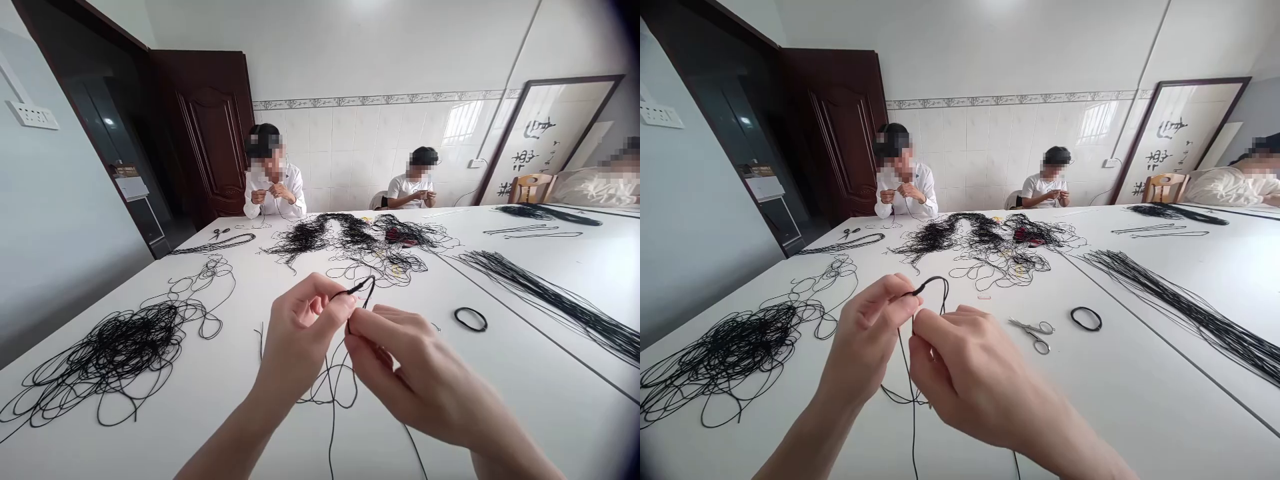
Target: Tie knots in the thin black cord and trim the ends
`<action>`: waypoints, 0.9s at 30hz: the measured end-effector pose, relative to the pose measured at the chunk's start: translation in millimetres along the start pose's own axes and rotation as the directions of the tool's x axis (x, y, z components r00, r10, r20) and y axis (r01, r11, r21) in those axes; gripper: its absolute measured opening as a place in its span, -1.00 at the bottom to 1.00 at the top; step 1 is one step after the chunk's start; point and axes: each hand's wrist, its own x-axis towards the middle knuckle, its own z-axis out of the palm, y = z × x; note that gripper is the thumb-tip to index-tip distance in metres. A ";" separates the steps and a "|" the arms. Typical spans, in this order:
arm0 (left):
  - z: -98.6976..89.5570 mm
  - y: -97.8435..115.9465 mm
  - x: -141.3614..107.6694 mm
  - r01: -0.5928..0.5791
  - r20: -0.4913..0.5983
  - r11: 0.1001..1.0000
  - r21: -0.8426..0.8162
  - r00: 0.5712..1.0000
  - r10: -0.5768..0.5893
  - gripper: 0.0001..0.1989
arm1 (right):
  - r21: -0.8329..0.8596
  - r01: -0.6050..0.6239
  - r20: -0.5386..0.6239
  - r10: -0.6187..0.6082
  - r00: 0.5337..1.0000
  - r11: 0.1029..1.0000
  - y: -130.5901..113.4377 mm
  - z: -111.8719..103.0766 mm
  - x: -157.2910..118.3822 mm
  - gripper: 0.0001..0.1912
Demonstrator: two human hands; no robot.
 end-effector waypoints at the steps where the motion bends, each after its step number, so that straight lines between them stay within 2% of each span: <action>1: -0.4 0.5 0.0 -0.022 -0.002 0.998 0.057 1.000 0.022 -0.83 | -0.005 0.007 -0.041 -0.008 0.999 1.000 -0.4 -3.9 -1.2 -0.74; 4: -1.4 -0.1 -2.2 -0.101 -0.007 0.974 0.204 0.994 0.105 -0.83 | -0.046 0.048 -0.278 -0.059 0.959 0.998 -0.1 -13.5 -2.7 -0.94; 6: -1.2 -2.2 -4.9 -0.187 0.006 0.942 0.280 0.981 0.193 -0.84 | -0.128 0.052 -0.382 -0.097 0.919 0.990 2.8 -16.9 -1.7 -0.84; 8: -0.4 -4.9 -7.5 -0.293 0.023 0.888 0.354 0.952 0.305 -0.85 | -0.159 0.046 -0.382 -0.105 0.918 0.986 7.6 -18.3 0.5 -0.84; 12: 1.0 -9.5 -9.9 -0.459 0.044 0.722 0.518 0.858 0.512 -0.86 | -0.020 0.042 -0.300 -0.046 0.953 0.999 16.5 -18.7 3.9 -0.91; 14: 1.4 -10.8 -9.6 -0.512 0.071 0.640 0.573 0.809 0.584 -0.86 | 0.026 0.033 -0.284 -0.024 0.958 0.999 18.1 -18.7 4.5 -0.92; 16: 1.5 -11.2 -9.1 -0.543 0.097 0.600 0.588 0.783 0.614 -0.85 | 0.048 0.025 -0.287 -0.010 0.958 0.999 17.9 -18.4 4.5 -0.91; 17: 1.3 -11.0 -8.9 -0.541 0.102 0.616 0.572 0.792 0.602 -0.84 | 0.061 0.024 -0.288 -0.005 0.958 0.998 17.6 -18.1 4.5 -0.90; 19: 0.3 -9.5 -8.5 -0.495 0.102 0.720 0.487 0.851 0.516 -0.83 | 0.086 0.032 -0.301 -0.004 0.954 0.996 16.6 -17.3 4.5 -0.87; 22: -2.3 -5.8 -6.8 -0.300 0.161 0.910 0.287 0.951 0.263 -0.90 | 0.108 0.045 -0.325 -0.008 0.946 0.993 15.9 -15.9 5.0 -0.85; 25: -4.0 -2.5 -4.1 -0.106 0.198 0.978 0.178 0.978 0.070 -0.94 | 0.122 0.047 -0.323 -0.005 0.946 0.991 16.2 -14.5 5.7 -0.84; 27: -3.8 -1.5 -2.7 -0.051 0.182 0.988 0.148 0.983 0.024 -0.87 | 0.128 0.050 -0.318 -0.007 0.948 0.990 16.8 -13.8 5.9 -0.84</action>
